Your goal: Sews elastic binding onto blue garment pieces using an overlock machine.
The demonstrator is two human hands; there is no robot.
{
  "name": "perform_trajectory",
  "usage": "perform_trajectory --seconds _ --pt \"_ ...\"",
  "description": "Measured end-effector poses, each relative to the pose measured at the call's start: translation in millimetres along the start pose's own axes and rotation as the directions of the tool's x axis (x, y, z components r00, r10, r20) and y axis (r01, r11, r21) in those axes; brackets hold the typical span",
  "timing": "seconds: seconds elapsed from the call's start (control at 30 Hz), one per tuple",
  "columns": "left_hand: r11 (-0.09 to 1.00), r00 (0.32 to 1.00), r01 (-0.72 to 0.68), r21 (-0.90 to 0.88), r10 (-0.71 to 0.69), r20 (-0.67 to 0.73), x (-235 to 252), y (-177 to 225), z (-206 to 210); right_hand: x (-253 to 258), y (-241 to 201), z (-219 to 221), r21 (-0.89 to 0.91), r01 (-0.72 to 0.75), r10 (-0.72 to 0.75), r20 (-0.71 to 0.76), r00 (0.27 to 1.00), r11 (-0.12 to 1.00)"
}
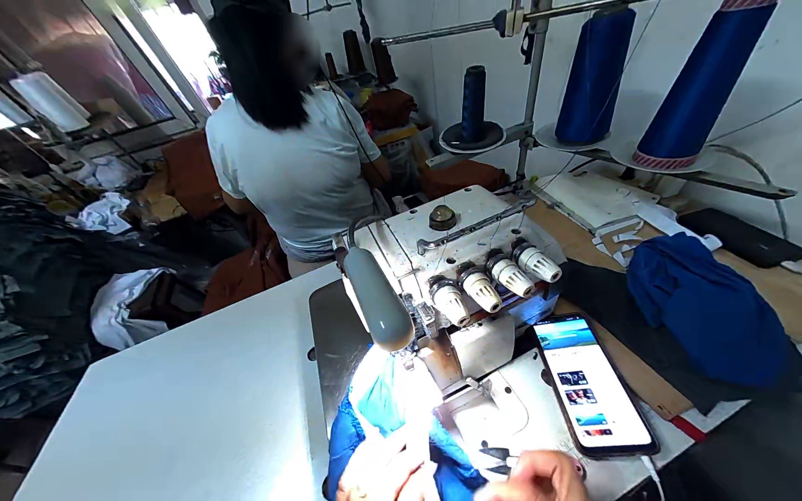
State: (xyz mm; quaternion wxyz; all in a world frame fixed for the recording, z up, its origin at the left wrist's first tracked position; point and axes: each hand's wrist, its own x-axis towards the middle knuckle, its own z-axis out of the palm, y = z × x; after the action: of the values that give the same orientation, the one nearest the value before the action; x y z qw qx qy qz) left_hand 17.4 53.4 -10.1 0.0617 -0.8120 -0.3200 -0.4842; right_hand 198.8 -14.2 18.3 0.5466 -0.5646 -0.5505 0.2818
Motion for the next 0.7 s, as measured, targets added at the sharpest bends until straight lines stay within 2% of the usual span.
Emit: perform_trajectory --seconds 0.07,0.1,0.17,0.23,0.33,0.5,0.63,0.67,0.7 --pt "0.998 1.000 -0.017 -0.053 0.018 0.018 -2.4 -15.2 -10.2 15.2 7.1 5.0 -0.116 0.055 -0.060 -0.037 0.998 0.992" --pt "0.996 0.999 -0.020 -0.088 0.022 0.026 -2.5 -21.8 -15.4 22.0 9.8 8.4 -0.108 0.033 -0.034 -0.011 0.999 0.994" --pt "0.989 0.999 -0.005 -0.148 0.012 0.046 0.3 -34.8 -26.2 30.9 13.6 17.7 0.044 -0.078 0.074 0.091 0.993 0.996" --pt "0.986 0.998 -0.006 -0.165 0.016 0.059 7.1 -43.5 -35.1 28.2 12.5 21.2 0.201 -0.143 0.104 0.194 0.975 0.969" --pt "0.988 0.993 0.022 -0.152 -0.005 0.114 17.3 -33.2 -44.9 13.8 6.1 18.3 0.287 -0.170 0.115 0.199 0.973 0.943" --pt "0.985 0.992 0.097 -0.142 -0.084 0.095 14.2 -31.3 -30.9 21.0 18.3 28.6 0.196 -0.100 0.064 0.180 0.982 0.976" --pt "0.962 0.990 0.129 -0.239 -0.110 0.093 13.9 -66.4 -41.2 21.0 9.7 10.4 0.168 -0.179 0.130 0.267 0.955 0.969" --pt "0.961 0.988 0.132 -0.242 -0.107 0.113 17.2 -74.1 -46.6 20.6 14.2 6.0 0.094 -0.117 0.090 0.254 0.963 0.989" --pt "0.961 0.986 0.130 -0.243 -0.099 0.134 20.4 -79.8 -50.6 19.6 22.6 4.8 -0.031 0.020 -0.014 0.205 0.979 0.999"
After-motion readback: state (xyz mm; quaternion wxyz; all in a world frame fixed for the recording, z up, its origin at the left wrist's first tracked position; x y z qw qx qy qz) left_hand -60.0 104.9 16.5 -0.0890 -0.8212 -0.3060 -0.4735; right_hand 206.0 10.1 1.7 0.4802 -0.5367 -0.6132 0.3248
